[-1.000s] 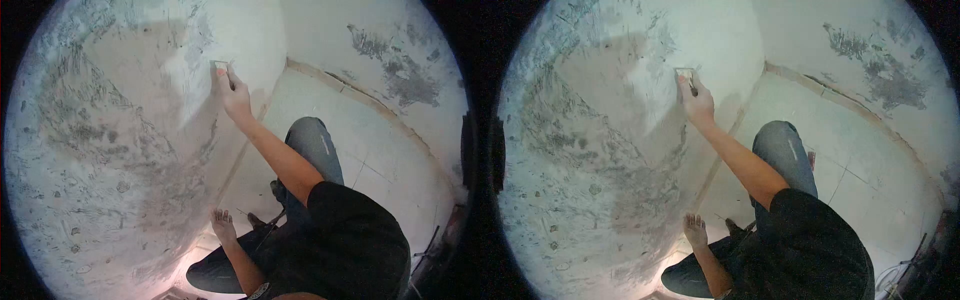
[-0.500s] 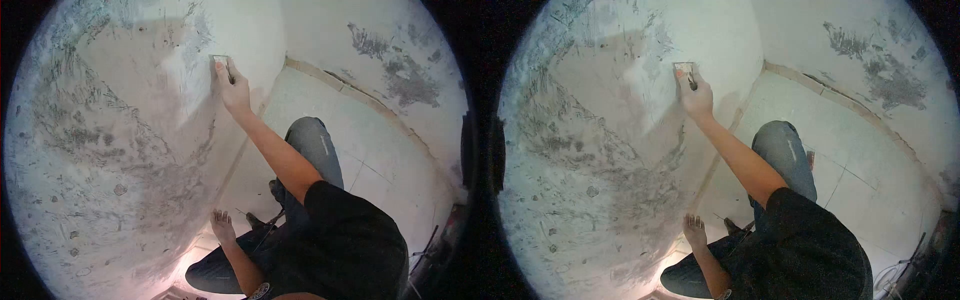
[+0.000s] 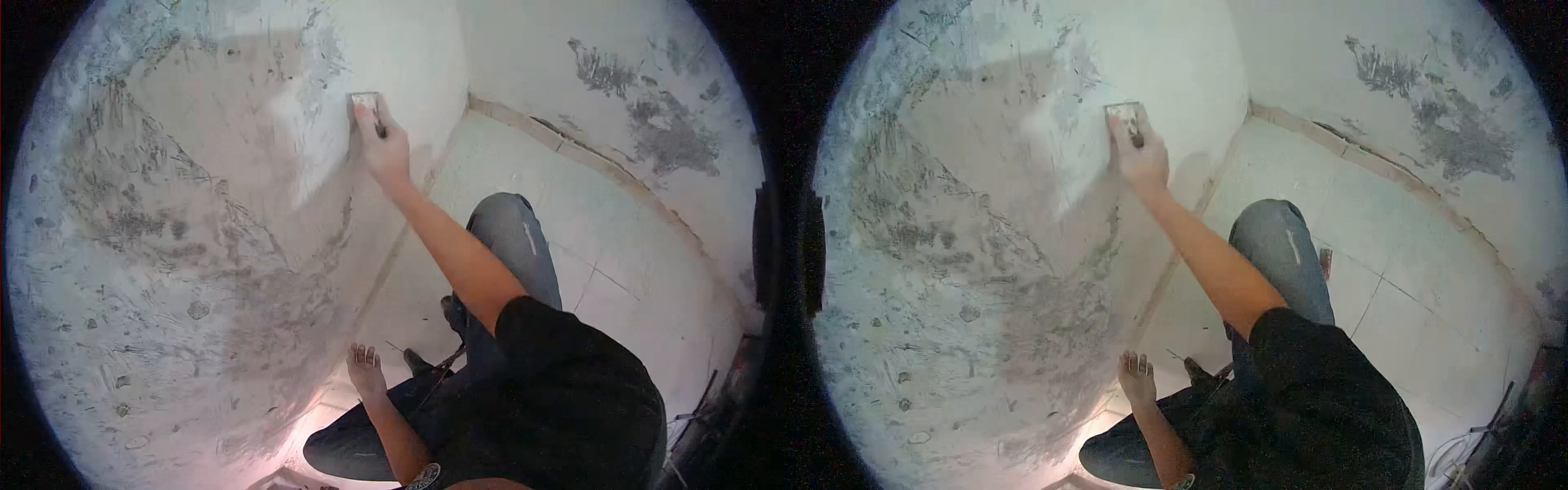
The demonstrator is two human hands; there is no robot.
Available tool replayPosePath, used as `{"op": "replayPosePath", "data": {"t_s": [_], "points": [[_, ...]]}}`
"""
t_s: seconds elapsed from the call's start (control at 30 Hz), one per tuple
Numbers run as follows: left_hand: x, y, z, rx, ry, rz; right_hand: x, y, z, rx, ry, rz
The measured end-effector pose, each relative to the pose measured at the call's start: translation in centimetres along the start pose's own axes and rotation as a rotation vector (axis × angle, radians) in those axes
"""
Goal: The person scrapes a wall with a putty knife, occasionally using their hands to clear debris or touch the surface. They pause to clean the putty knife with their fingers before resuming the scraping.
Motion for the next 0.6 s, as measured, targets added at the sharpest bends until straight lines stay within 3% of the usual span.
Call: {"op": "replayPosePath", "data": {"t_s": [0.07, 0.17, 0.3, 0.37, 0.43, 0.5, 0.6], "points": [[1.8, 0.2, -0.9, 0.022, 0.028, 0.021, 0.7, 0.3, -0.4, -0.046, -0.030, 0.003], [-0.4, 0.7, -0.4, -0.032, -0.087, 0.013, -0.4, 0.7, 0.7, -0.044, -0.026, -0.016], [1.1, 0.2, -0.7, 0.020, -0.018, 0.007, 1.1, 0.8, 1.1, -0.137, -0.076, 0.029], [0.8, 0.7, -1.0, -0.020, -0.080, -0.015, 0.7, 0.6, 1.2, -0.150, -0.054, 0.348], [1.2, 0.9, -1.5, -0.026, -0.031, -0.016, -0.7, 2.0, 1.0, -0.131, -0.050, 0.343], [1.4, 0.8, -1.4, -0.022, 0.007, -0.014, -1.3, 2.9, -0.8, 0.098, 0.048, 0.273], [1.4, 0.8, -1.1, -0.059, -0.010, -0.013, -1.4, 2.0, -6.8, 0.078, -0.012, 0.149]]}}
Point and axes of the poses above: each hand's wrist, its own z-axis towards the middle knuckle, its own x-axis out of the back of the hand, y = z × x, the point moved 6 cm from there along z, towards the middle knuckle, and after that the axes turned 5 degrees about -z, right-handed, at the moved point
